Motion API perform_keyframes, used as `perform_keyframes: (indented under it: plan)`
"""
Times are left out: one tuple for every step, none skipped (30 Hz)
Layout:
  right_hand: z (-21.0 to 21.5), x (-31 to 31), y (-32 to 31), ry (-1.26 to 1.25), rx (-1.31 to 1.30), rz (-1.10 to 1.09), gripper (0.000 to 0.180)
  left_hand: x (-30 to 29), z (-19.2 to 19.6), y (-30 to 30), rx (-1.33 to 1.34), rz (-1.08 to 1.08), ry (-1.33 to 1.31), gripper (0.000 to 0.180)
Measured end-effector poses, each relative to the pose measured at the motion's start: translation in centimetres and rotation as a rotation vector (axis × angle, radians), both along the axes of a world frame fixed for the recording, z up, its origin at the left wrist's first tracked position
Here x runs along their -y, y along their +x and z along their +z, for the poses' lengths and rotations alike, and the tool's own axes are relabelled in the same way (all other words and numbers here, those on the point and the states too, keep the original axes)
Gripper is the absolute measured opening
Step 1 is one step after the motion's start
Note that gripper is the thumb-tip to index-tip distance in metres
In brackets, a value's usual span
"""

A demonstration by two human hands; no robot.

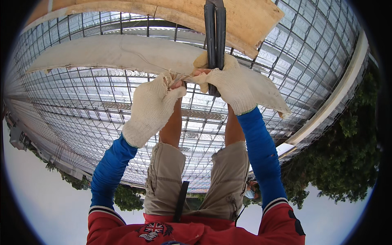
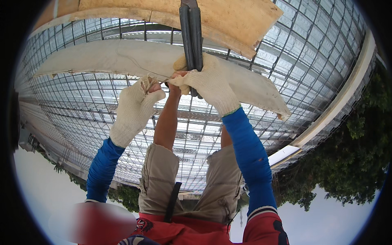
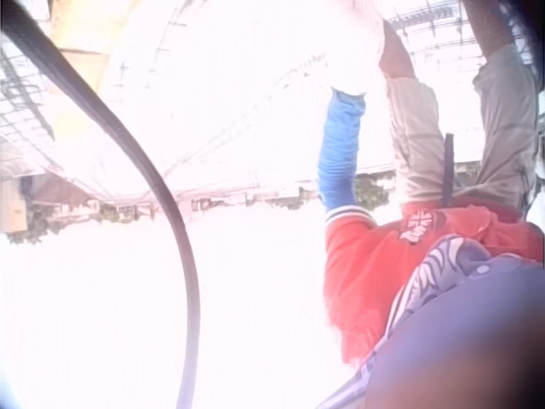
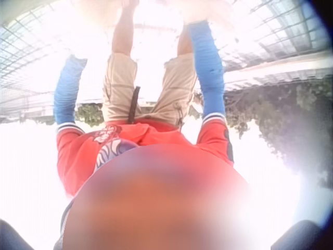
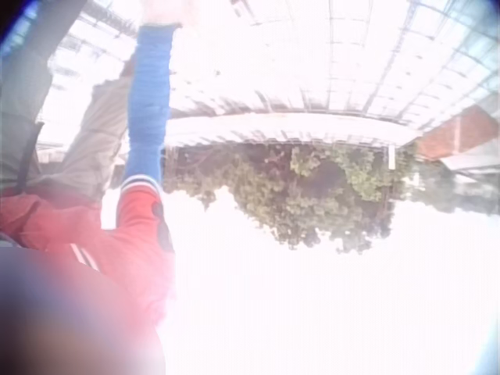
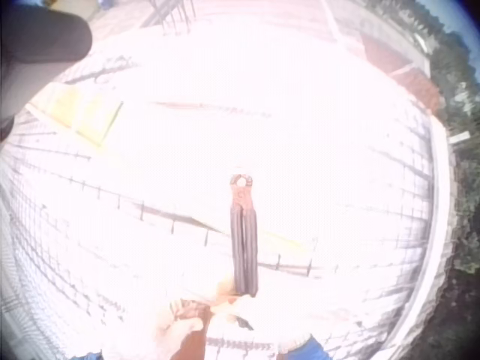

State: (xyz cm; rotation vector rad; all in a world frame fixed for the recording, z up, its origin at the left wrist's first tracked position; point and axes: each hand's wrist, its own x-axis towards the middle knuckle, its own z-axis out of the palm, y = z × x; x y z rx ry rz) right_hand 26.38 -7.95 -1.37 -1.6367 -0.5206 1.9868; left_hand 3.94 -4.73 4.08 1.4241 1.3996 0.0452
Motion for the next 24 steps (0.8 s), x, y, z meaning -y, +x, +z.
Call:
perform_keyframes:
  plan:
    - [0.9,-0.5,-0.2,-0.021,-0.030,0.007,0.045,-0.9,1.3,-0.1,0.058,0.208,-0.349,0.019]
    - [1.3,-0.1,-0.5,-0.043,-0.119,-0.101,0.033,-1.1,2.4,-0.3,0.116,0.410,-0.704,0.019]
    - [1.2,-0.1,-0.7,-0.020,-0.120,-0.116,0.034,-0.5,3.0,-0.8,0.177,0.573,-0.823,0.019]
    - [1.0,-0.1,-0.8,0.003,-0.121,-0.132,0.034,0.4,3.5,-1.4,0.238,0.738,-0.940,0.018]
    - [0.8,-0.4,-0.8,0.029,-0.121,-0.143,0.034,1.2,4.3,-1.7,0.303,0.907,-1.053,0.018]
    - [0.6,-1.3,0.1,0.138,0.131,-0.025,0.029,1.6,5.6,-1.9,0.169,0.815,-1.043,0.013]
    - [0.3,-2.2,1.6,0.247,0.383,0.094,0.026,2.6,5.7,-2.6,0.090,0.681,-0.919,0.010]
    - [0.0,-2.7,3.2,0.127,0.291,0.012,0.030,4.1,5.3,-4.1,0.013,0.544,-0.798,0.008]
    - [-0.4,-3.0,4.2,0.106,0.374,-0.063,0.038,5.4,5.3,-5.7,-0.072,0.418,-0.682,0.005]
    - [0.0,-3.3,5.5,0.071,0.454,-0.070,0.045,5.5,5.2,-7.5,-0.016,0.415,-0.769,0.010]
    - [0.2,-2.7,5.9,0.187,0.448,-0.199,0.047,5.1,6.3,-7.2,0.041,0.510,-0.767,0.016]
    - [1.0,-2.2,6.1,0.180,0.439,-0.218,0.048,4.8,7.6,-7.3,0.050,0.517,-0.788,0.019]
    - [1.8,-1.6,6.5,0.173,0.431,-0.237,0.049,4.8,8.5,-7.5,0.061,0.526,-0.807,0.021]
    - [2.5,-0.4,6.7,0.156,0.432,-0.227,0.048,5.3,9.3,-7.4,0.067,0.559,-0.743,0.017]
    - [3.4,0.7,7.1,0.142,0.434,-0.218,0.048,5.8,10.2,-7.1,0.073,0.588,-0.675,0.014]
    - [5.3,1.7,7.4,0.058,0.475,-0.155,0.049,6.3,11.0,-7.2,0.111,0.560,-0.654,0.014]
    - [6.7,2.8,7.4,0.023,0.459,-0.146,0.047,6.3,11.6,-7.7,0.159,0.524,-0.605,0.018]
    - [8.4,4.3,7.4,-0.038,0.418,-0.154,0.046,6.0,13.2,-7.0,0.119,0.556,-0.597,0.026]
    - [10.2,5.9,7.1,-0.100,0.381,-0.160,0.045,7.2,13.8,-8.5,0.137,0.502,-0.570,0.023]
    - [12.0,7.1,6.8,-0.141,0.374,-0.134,0.042,6.9,15.1,-8.4,0.134,0.526,-0.547,0.022]
    - [14.3,8.6,6.7,-0.194,0.361,-0.097,0.038,7.2,17.0,-7.9,0.122,0.560,-0.535,0.022]
    - [16.9,9.3,6.1,-0.216,0.362,-0.050,0.038,7.3,18.9,-7.3,0.152,0.579,-0.557,0.021]
    - [19.6,9.9,5.2,-0.234,0.364,-0.008,0.037,7.3,21.0,-6.5,0.183,0.593,-0.573,0.021]
    - [22.0,10.6,4.7,-0.263,0.312,-0.005,0.034,7.1,22.7,-5.6,0.222,0.598,-0.587,0.020]
